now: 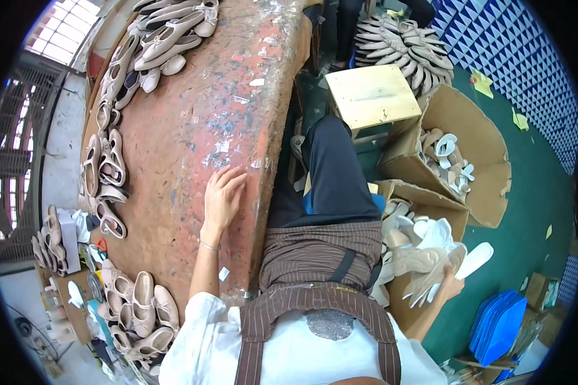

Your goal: Inserting soft insoles into finished flat shoes at a production workbench.

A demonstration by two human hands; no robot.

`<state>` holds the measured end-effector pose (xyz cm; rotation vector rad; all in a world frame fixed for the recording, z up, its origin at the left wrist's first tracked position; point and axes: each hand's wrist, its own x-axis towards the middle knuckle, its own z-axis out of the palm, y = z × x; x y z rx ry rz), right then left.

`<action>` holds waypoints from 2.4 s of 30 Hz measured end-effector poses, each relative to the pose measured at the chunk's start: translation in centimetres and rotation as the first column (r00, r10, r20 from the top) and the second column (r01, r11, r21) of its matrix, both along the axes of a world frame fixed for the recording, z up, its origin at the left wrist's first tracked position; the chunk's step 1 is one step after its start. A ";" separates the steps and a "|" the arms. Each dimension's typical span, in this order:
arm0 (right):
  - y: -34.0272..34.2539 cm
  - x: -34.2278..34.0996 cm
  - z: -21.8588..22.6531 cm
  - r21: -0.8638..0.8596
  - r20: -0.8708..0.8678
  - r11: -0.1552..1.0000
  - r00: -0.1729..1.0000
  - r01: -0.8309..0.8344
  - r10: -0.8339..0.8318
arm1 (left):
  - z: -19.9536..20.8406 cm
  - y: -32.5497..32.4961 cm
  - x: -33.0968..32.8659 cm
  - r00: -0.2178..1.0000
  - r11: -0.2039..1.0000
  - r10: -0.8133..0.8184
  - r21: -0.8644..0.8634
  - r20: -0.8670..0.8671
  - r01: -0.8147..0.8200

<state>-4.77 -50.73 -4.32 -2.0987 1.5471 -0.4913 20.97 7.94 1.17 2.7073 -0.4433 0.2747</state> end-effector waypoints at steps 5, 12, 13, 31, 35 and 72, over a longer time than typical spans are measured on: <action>-0.3 -0.4 1.5 -0.007 0.003 1.000 1.000 0.013 -0.013 | -1.1 1.6 -1.1 0.997 0.991 0.080 -0.107 -0.007 -0.081; -0.3 -0.7 4.1 0.023 -0.156 0.989 0.977 0.148 -0.143 | -1.9 1.4 -0.9 0.989 0.969 0.145 -0.198 -0.021 -0.146; -0.3 -0.6 4.5 0.009 -0.214 0.984 0.962 0.176 -0.170 | -2.1 1.3 -0.7 0.990 0.982 0.144 -0.127 -0.004 -0.143; 0.2 5.4 4.0 0.374 0.064 0.927 0.998 -0.012 -0.013 | -4.1 1.7 -1.4 0.975 0.945 0.203 -0.277 0.087 -0.172; 0.9 2.6 4.9 0.278 0.244 0.958 0.970 -0.072 0.002 | -4.4 1.7 -1.0 0.988 0.964 0.142 -0.235 0.069 -0.122; 4.6 -3.0 15.9 0.507 0.430 0.861 0.878 -0.043 -0.210 | -14.2 -43.4 -5.8 -0.070 0.524 -0.804 -0.760 -0.590 0.385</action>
